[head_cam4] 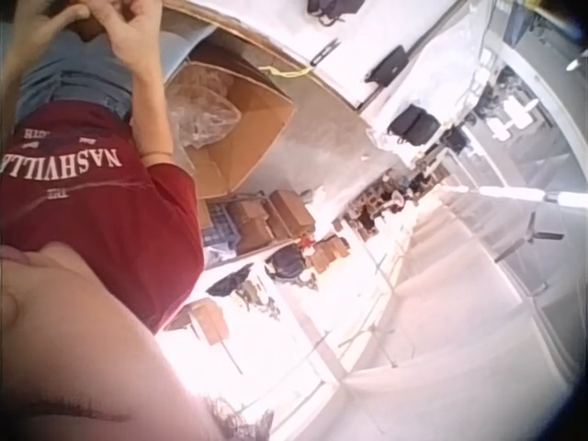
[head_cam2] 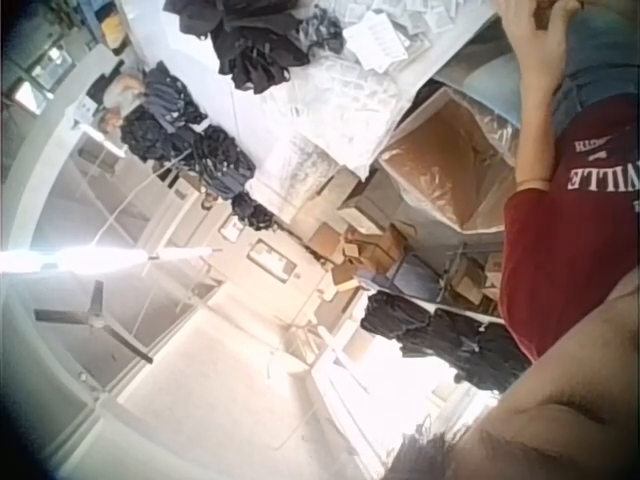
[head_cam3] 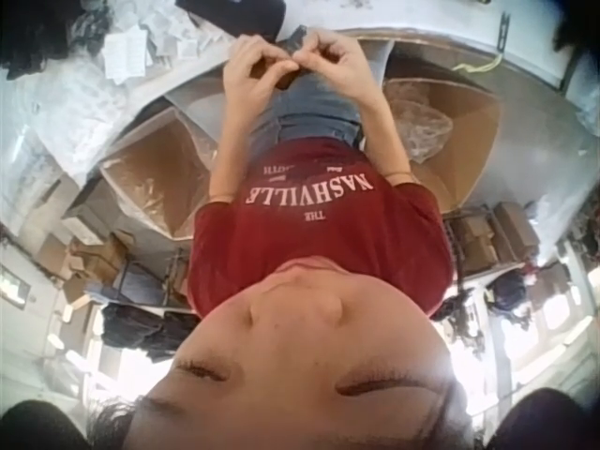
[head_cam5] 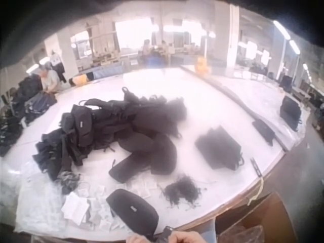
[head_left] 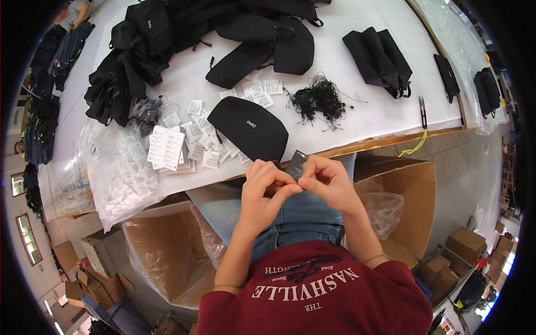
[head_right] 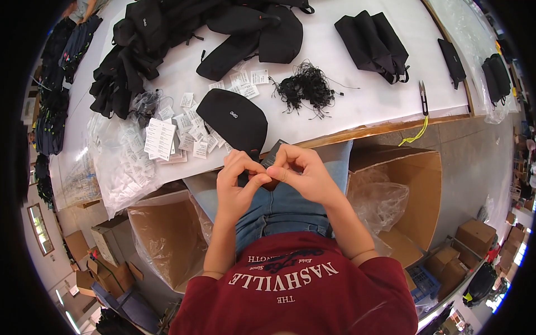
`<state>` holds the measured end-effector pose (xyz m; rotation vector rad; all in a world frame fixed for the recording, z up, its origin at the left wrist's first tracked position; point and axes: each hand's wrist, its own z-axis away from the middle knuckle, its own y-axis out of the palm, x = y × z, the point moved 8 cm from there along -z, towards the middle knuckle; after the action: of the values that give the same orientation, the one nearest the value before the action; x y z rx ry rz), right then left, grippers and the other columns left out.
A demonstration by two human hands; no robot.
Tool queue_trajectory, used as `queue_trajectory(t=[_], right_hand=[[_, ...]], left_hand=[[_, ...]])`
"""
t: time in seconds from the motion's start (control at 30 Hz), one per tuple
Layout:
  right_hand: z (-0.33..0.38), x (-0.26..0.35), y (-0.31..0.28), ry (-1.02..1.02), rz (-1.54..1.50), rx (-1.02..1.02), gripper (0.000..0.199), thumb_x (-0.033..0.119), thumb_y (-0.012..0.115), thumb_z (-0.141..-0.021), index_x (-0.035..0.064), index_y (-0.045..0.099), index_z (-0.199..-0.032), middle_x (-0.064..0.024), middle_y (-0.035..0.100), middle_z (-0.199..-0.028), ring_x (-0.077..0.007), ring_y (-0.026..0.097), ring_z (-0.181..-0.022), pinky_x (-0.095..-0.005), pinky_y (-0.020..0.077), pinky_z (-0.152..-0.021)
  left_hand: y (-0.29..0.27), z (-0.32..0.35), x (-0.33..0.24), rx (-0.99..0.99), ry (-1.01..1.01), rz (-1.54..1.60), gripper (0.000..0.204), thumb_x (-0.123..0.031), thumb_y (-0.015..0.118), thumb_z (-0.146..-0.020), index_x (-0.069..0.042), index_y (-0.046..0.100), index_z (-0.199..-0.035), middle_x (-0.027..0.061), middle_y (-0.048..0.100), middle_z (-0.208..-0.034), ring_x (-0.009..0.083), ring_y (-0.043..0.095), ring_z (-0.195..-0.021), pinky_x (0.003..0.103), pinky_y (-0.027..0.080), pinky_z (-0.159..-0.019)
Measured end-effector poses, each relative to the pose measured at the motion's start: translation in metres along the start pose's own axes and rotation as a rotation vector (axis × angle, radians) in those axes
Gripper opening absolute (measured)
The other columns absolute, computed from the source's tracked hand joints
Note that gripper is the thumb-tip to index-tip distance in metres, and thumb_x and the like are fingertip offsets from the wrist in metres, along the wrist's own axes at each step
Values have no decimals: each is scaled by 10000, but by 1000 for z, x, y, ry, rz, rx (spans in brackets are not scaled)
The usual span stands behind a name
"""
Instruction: The recorder organizes black fabric cases and places them into a cardboard box lined with plastic.
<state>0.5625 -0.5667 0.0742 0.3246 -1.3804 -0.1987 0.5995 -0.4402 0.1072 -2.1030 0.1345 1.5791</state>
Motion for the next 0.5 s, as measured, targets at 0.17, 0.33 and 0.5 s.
queue_trajectory(t=[0.17,0.33,0.5], right_hand=[[-1,-1,8,-39,-102,22,178,121,641,-885,50,519,-777,42,512,-702,-11,426,-635,-177,329,-540],[-21,7,1,1,343,-80,255,189,659,-868,38,540,-701,20,521,-671,-25,443,-591,-208,345,-526],[-65,26,39,-494,1048,-188,259,239,723,-728,72,618,-896,-87,581,-1023,-265,510,-1000,-364,380,-886]], left_hand=[[3,-4,7,83,-61,115,160,-164,751,-717,-78,616,-702,-10,464,-614,164,389,-647,291,300,-664],[-1,2,2,103,-69,39,158,-148,742,-728,-76,605,-698,-6,454,-603,166,394,-655,299,298,-682],[27,20,-11,341,52,-121,185,-193,721,-765,-82,580,-719,1,505,-659,187,452,-721,325,311,-744]])
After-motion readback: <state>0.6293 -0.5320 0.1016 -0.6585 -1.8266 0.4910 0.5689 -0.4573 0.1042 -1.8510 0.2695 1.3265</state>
